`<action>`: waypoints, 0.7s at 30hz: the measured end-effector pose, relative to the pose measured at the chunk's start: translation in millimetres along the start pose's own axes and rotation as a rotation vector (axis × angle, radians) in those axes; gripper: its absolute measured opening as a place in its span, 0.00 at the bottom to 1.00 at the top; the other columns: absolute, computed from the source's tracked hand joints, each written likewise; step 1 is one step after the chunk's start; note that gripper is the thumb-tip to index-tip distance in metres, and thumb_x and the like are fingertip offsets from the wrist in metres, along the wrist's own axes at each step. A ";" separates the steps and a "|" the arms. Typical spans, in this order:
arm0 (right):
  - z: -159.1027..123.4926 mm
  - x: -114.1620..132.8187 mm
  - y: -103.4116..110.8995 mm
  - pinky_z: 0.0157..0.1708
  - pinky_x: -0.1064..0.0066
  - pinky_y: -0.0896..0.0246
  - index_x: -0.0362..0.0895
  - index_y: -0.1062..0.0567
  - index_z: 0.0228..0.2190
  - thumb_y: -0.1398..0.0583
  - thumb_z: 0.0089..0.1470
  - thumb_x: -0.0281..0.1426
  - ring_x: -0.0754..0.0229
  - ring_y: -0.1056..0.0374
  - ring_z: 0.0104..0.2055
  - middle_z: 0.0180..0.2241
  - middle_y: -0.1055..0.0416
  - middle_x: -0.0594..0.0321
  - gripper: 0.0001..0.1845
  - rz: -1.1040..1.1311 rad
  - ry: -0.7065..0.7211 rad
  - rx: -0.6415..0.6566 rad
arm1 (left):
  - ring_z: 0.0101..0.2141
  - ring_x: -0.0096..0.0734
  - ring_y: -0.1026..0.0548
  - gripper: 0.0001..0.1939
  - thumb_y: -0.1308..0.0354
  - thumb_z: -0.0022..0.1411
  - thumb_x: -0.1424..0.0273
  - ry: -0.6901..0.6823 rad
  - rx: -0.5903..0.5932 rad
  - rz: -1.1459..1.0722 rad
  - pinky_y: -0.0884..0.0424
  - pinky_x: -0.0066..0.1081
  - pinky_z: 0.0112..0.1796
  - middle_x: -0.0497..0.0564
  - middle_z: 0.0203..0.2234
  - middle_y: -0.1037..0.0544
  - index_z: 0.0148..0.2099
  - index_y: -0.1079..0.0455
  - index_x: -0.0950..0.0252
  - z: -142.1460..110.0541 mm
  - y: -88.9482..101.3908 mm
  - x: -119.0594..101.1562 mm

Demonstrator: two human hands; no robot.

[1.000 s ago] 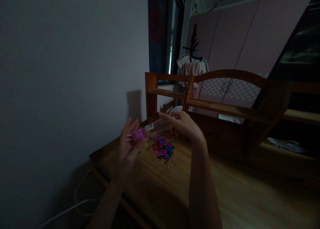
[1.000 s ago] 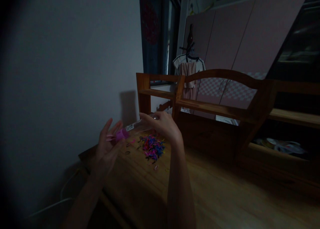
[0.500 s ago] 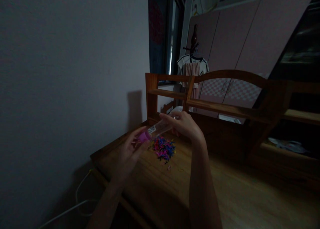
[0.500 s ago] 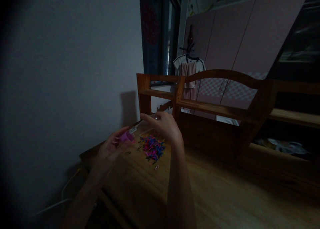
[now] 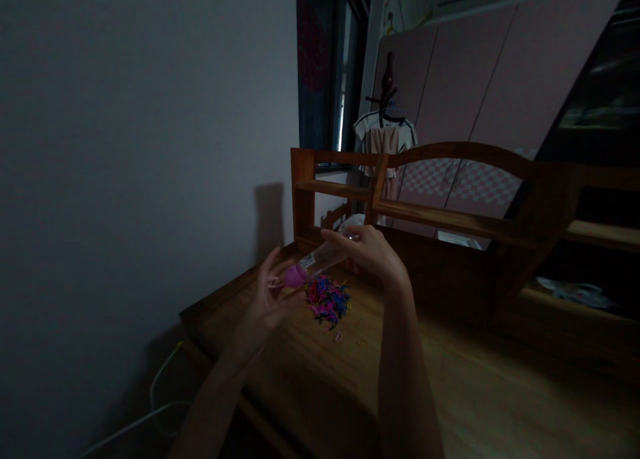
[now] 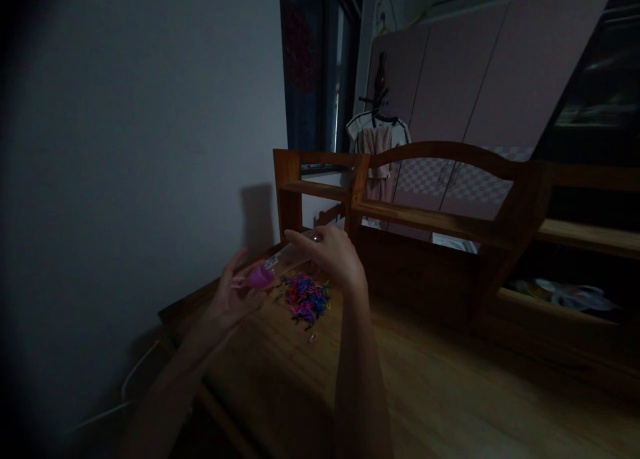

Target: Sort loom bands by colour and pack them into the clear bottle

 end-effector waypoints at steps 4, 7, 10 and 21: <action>-0.4 0.8 0.4 0.22 0.71 0.45 0.42 0.26 0.21 0.45 0.52 0.60 0.64 0.36 0.17 0.13 0.33 0.62 0.33 -0.006 0.002 0.016 | 0.46 0.42 0.25 0.36 0.41 0.61 0.55 0.086 0.013 -0.099 0.30 0.43 0.49 0.59 0.52 0.29 0.67 0.47 0.58 3.4 2.2 9.5; -0.9 1.3 0.5 0.21 0.70 0.46 0.42 0.26 0.22 0.45 0.51 0.60 0.63 0.36 0.17 0.14 0.33 0.62 0.33 -0.012 0.000 0.018 | 0.39 0.42 0.23 0.28 0.47 0.65 0.52 0.162 0.042 -0.142 0.28 0.44 0.44 0.60 0.42 0.24 0.58 0.35 0.67 3.5 0.7 15.3; -0.9 0.0 2.5 0.22 0.71 0.46 0.43 0.25 0.22 0.45 0.51 0.61 0.63 0.35 0.18 0.15 0.32 0.62 0.33 -0.034 -0.008 0.003 | 0.50 0.43 0.27 0.25 0.35 0.57 0.63 0.078 0.079 -0.126 0.32 0.39 0.52 0.58 0.50 0.26 0.56 0.32 0.63 2.4 -1.6 6.7; -1.5 1.7 -0.3 0.21 0.72 0.47 0.42 0.25 0.23 0.45 0.51 0.60 0.65 0.37 0.17 0.15 0.33 0.63 0.33 -0.009 0.021 0.044 | 0.45 0.42 0.23 0.24 0.36 0.57 0.54 0.200 0.074 -0.149 0.29 0.35 0.47 0.59 0.44 0.21 0.47 0.25 0.68 3.6 -3.4 21.9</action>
Point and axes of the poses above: each hand's wrist, its own z-axis towards the middle knuckle, its own y-axis out of the back of the hand, x = y × z, the point moved 7 cm from there along z, towards the middle knuckle
